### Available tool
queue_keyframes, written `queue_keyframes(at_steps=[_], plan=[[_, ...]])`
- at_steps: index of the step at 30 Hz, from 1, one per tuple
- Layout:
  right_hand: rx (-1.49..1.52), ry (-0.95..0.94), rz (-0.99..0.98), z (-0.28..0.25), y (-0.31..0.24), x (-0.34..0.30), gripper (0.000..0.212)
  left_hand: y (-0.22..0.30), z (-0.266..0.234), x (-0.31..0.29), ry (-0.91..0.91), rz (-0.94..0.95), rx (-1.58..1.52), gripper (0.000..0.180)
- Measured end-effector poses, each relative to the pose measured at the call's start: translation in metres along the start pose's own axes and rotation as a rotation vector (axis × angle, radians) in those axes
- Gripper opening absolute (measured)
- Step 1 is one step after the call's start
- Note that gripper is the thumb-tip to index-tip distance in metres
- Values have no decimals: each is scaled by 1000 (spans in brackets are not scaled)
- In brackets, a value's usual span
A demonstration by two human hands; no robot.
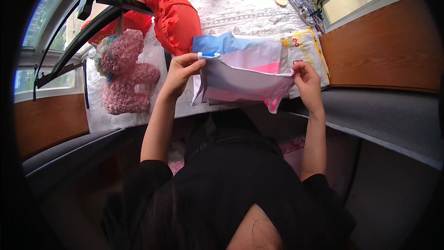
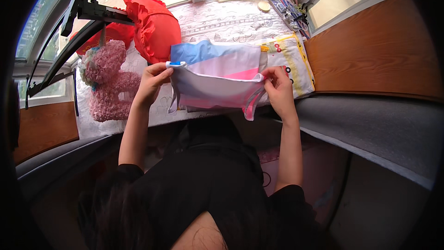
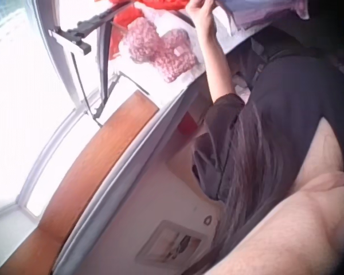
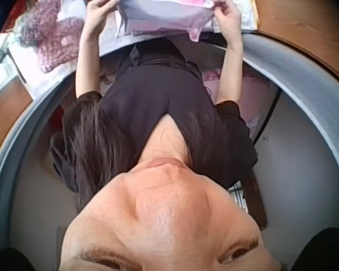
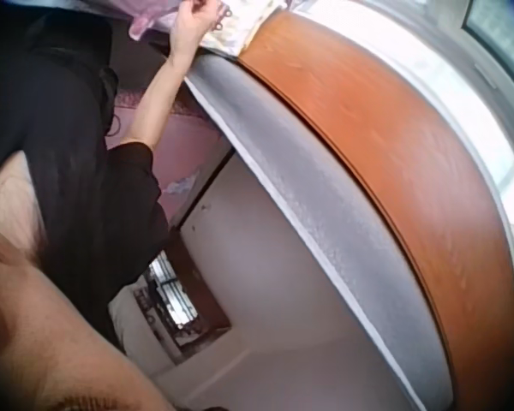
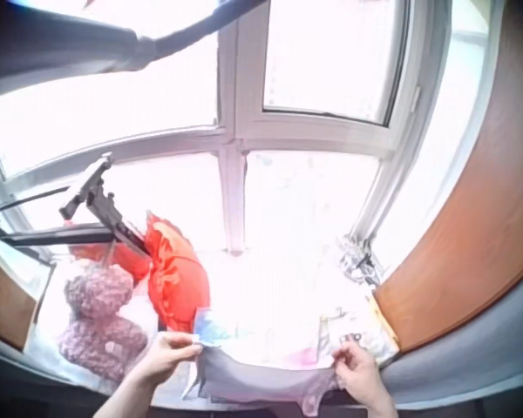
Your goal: The person folds several pieces of clothing on a bed and a window seat, including a brown cloth, a black cloth, a green patterned cloth, and a white cloth with a car design. They also move a pink unicorn plush toy and a red heart-shaped pillow.
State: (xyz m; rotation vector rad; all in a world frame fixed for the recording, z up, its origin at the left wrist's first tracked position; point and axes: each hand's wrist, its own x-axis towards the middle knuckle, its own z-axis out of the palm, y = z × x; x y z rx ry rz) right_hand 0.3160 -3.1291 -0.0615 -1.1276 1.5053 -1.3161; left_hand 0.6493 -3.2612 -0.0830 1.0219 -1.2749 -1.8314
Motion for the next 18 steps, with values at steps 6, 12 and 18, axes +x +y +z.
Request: queue_keyframes(at_steps=[6,12,18], plan=[[-132,218,-171,17,87,117,25,-47,-7,111,171,69,396,43],[-244,274,57,19,130,57,28,-99,-18,49,314,122,736,51],[-342,455,516,38,223,-37,57,-176,-37,-12,352,34,827,41]])
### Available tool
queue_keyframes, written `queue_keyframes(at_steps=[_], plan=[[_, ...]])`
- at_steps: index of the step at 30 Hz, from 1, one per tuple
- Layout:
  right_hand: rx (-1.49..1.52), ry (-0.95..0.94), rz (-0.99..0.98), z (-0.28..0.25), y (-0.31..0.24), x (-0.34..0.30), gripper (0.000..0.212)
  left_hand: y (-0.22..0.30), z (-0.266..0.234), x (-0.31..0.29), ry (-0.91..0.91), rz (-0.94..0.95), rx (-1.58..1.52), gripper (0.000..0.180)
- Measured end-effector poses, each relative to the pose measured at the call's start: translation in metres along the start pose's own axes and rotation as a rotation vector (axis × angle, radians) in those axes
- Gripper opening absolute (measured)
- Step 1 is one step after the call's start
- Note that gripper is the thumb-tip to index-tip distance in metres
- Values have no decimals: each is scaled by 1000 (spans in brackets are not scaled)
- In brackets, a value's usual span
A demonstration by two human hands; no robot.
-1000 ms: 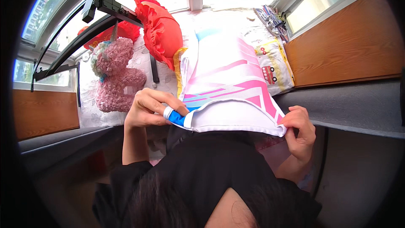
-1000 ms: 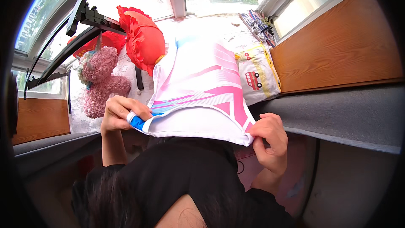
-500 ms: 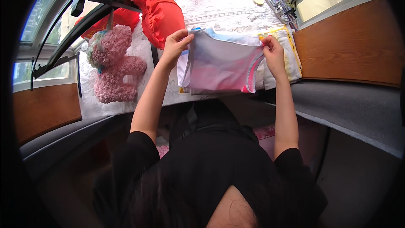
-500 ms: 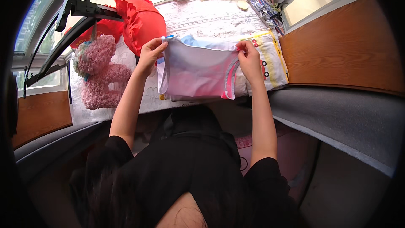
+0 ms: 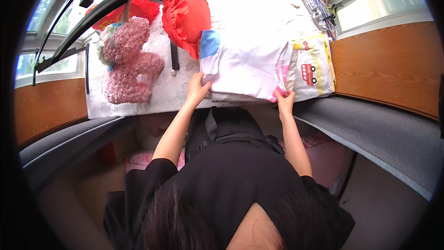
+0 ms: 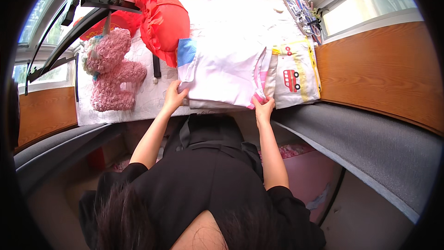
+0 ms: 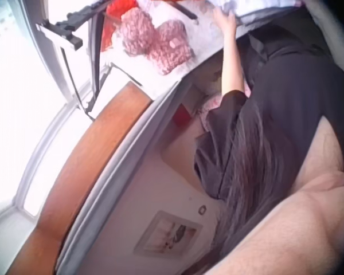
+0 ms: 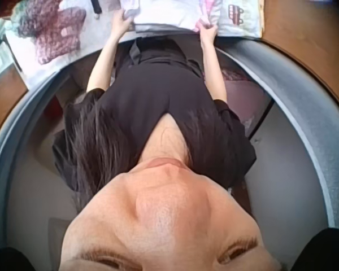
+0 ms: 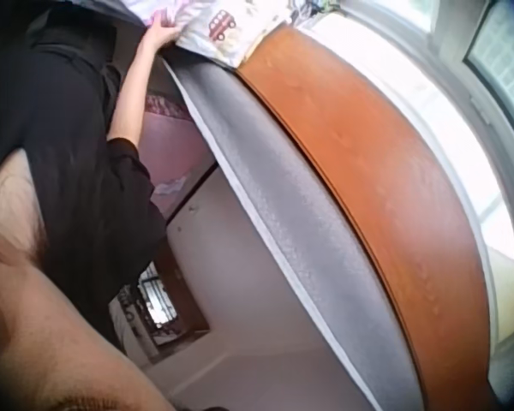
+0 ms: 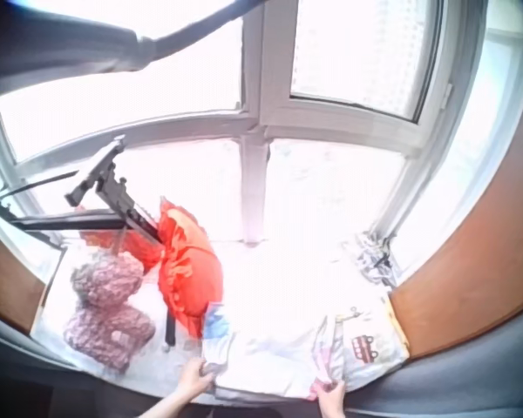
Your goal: The person folds several pieces of clothing on a bed and a window seat, including a brown cloth, a black cloth, a green patterned cloth, and a white cloth with a car design. They also move a pink unicorn plush toy and a red heart-shaped pillow.
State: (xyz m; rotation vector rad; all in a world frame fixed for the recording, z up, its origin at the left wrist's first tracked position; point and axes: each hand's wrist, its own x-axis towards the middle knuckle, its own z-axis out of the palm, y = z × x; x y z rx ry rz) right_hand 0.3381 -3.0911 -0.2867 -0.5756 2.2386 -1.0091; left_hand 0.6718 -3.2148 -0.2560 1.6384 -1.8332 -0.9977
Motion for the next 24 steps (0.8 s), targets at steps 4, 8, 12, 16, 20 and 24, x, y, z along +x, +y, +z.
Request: queue_keyframes(at_steps=[4,8,12,16,20,24], plan=[[479,-341,228,-26,-29,-3,44,2,-14,-7,21,-369,-545,26],[676,-313,174,-54,-62,-11,26,-13,-38,-28,87,-276,-550,23],[606,-317,246,-53,-15,-6,23,-35,-34,-55,-109,-567,-619,23],[387,-269,235,-42,-12,-4,34,-17,-19,-54,7,-555,-621,43],[336,-214,52,-15,0,19,43,-17,-10,-30,-24,-492,-472,50],[373,-350,-61,-31,-46,13,35,-33,-13,-27,-48,-305,-138,49]])
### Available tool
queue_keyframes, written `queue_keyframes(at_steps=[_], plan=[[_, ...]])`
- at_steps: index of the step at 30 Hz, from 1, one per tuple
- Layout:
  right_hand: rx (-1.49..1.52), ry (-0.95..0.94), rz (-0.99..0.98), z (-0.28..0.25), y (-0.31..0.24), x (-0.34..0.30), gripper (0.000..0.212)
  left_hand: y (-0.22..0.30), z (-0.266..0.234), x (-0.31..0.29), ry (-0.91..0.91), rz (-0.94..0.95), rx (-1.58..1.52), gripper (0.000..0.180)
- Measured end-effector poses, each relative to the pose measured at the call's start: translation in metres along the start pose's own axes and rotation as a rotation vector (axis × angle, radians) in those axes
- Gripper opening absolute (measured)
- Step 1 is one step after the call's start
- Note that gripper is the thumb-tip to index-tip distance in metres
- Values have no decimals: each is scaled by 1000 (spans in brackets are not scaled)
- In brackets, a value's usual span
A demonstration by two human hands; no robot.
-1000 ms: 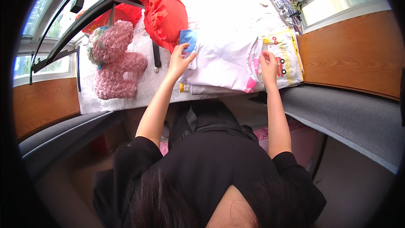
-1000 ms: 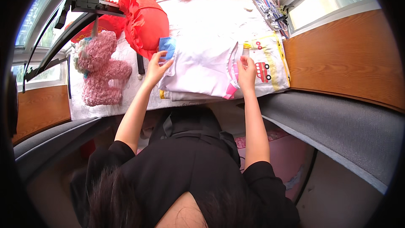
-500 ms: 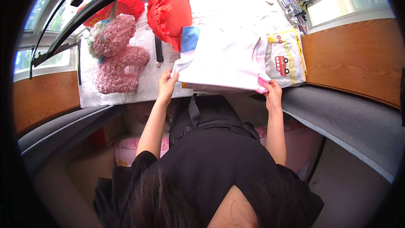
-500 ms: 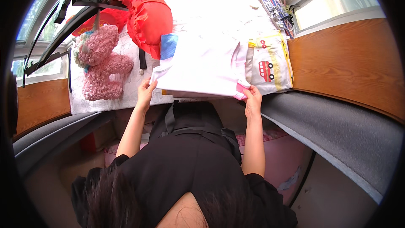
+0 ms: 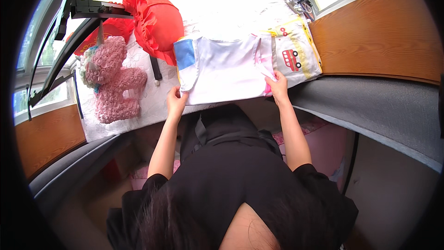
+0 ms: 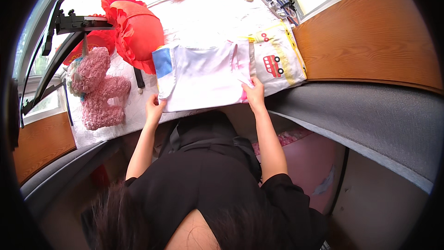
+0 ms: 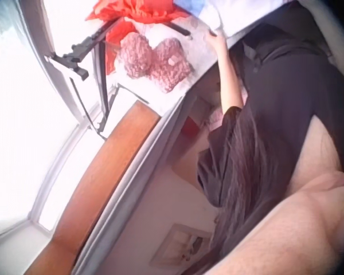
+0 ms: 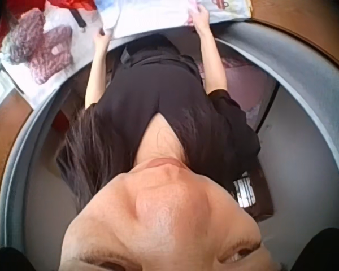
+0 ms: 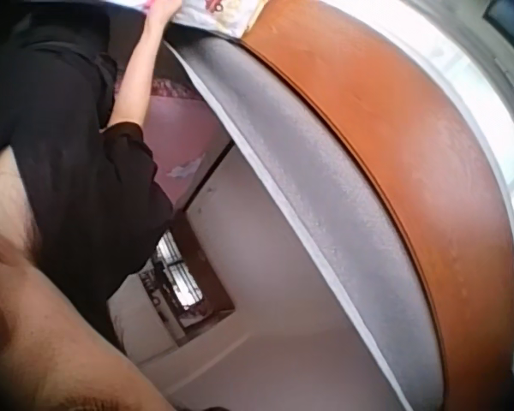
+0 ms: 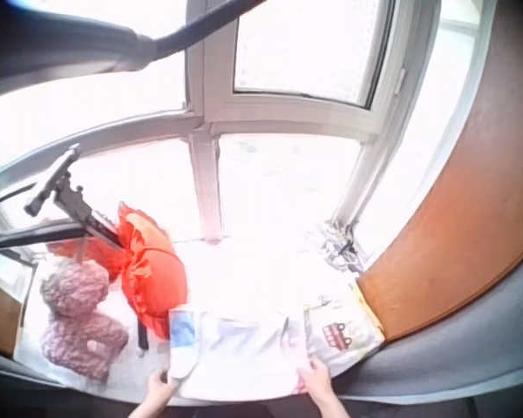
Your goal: The person folds several pieces of clothing on a bed and a window seat, including a brown cloth, a black cloth, a green patterned cloth, and a white cloth with a car design. They also move a pink unicorn plush toy and a red heart-shaped pillow.
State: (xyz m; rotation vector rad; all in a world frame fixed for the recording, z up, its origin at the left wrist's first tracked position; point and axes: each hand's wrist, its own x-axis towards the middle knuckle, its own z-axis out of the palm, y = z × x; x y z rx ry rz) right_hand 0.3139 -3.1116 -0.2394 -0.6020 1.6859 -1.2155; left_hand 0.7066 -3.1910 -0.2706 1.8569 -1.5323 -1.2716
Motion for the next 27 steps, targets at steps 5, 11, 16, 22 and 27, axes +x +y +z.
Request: queue_keyframes(at_steps=[5,11,16,22,27], plan=[[-232,161,-56,-29,34,2,34,76,19,-29,296,487,576,49],[-59,707,161,-58,94,23,35,174,91,-12,-72,959,735,59],[-27,836,523,-84,143,39,47,151,140,42,-109,845,999,59],[613,551,669,-90,151,46,43,140,142,57,-114,816,1076,58],[895,592,550,-99,126,55,39,141,139,53,-116,811,1063,58]])
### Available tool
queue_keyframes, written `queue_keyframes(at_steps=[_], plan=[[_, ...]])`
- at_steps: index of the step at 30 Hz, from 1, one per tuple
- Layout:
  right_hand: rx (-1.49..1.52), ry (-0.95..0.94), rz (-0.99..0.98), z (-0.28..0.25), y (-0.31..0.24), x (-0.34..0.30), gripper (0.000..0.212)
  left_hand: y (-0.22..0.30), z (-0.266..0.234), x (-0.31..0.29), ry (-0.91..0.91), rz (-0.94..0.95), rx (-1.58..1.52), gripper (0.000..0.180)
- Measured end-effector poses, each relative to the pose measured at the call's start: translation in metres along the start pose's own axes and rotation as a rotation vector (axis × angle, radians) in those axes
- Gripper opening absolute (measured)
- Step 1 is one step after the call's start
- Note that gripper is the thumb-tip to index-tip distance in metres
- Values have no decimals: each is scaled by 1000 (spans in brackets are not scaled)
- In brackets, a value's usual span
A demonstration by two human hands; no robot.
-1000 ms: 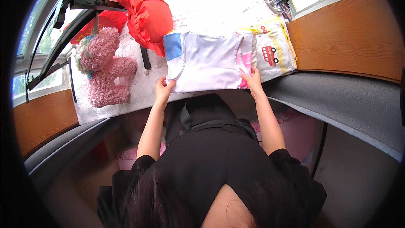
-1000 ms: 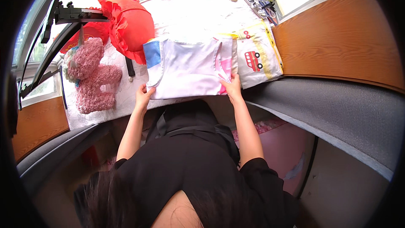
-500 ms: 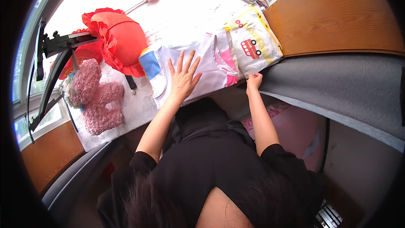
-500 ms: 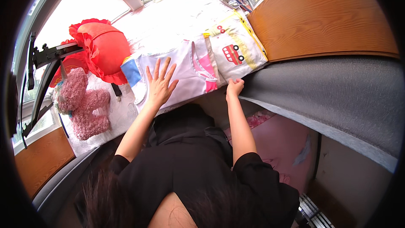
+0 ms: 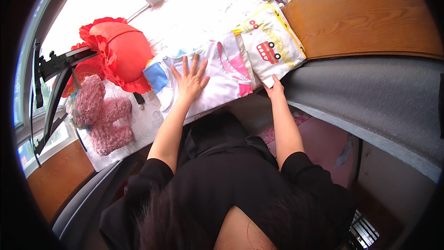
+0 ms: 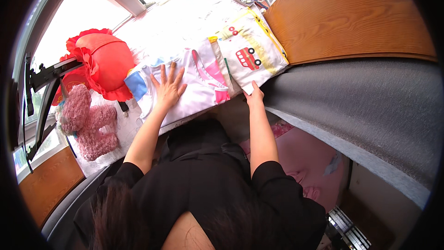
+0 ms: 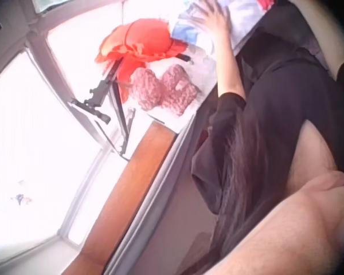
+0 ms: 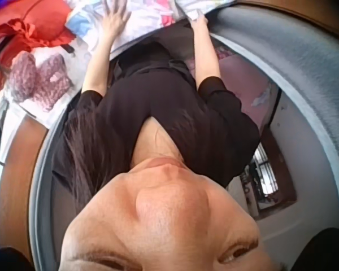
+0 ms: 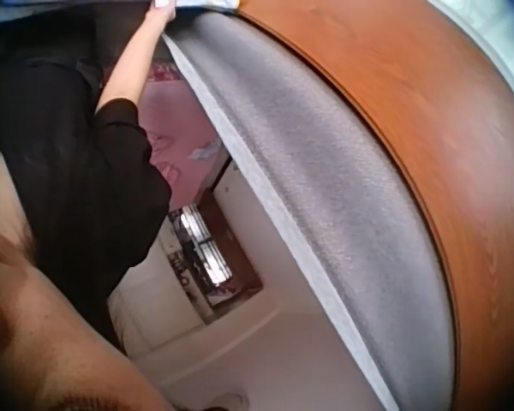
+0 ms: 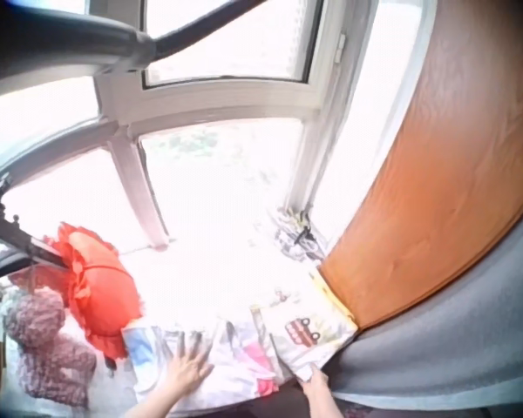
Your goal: The person folds several pieces of clothing on a bed and a window seat, including a brown cloth, a black cloth, a green patterned cloth, and a white cloth with a car design. They also move a pink unicorn plush toy and a red heart-shaped pillow.
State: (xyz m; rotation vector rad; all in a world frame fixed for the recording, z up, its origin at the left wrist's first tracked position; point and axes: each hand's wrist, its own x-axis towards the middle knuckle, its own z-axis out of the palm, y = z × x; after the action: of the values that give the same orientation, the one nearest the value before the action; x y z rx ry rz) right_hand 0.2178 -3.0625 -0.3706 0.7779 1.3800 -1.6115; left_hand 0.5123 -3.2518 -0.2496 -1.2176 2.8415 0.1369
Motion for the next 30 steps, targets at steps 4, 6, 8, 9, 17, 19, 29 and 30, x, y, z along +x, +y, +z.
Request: queue_keyframes(at_steps=[4,6,8,9,17,19,29,30], plan=[[24,-102,-58,15,-39,-1,36,9,-13,1,-5,-7,-77,60],[14,-277,-144,37,-68,-20,39,13,-22,-5,38,9,-153,57],[70,-433,-219,63,-97,-66,41,14,-28,-13,145,67,-244,52],[113,-496,-258,69,-113,-82,41,19,-33,-13,185,131,-339,47],[282,-759,-590,91,-169,-280,45,82,-64,-13,-216,109,-1405,38],[265,-804,-622,80,-169,-318,45,89,-64,-15,-526,1,-1759,53],[175,-1139,-180,97,-137,-334,52,19,-140,-38,-498,-280,-2929,79],[92,-1053,-196,107,-132,-331,56,-1,-144,-40,-316,-371,-2806,63]])
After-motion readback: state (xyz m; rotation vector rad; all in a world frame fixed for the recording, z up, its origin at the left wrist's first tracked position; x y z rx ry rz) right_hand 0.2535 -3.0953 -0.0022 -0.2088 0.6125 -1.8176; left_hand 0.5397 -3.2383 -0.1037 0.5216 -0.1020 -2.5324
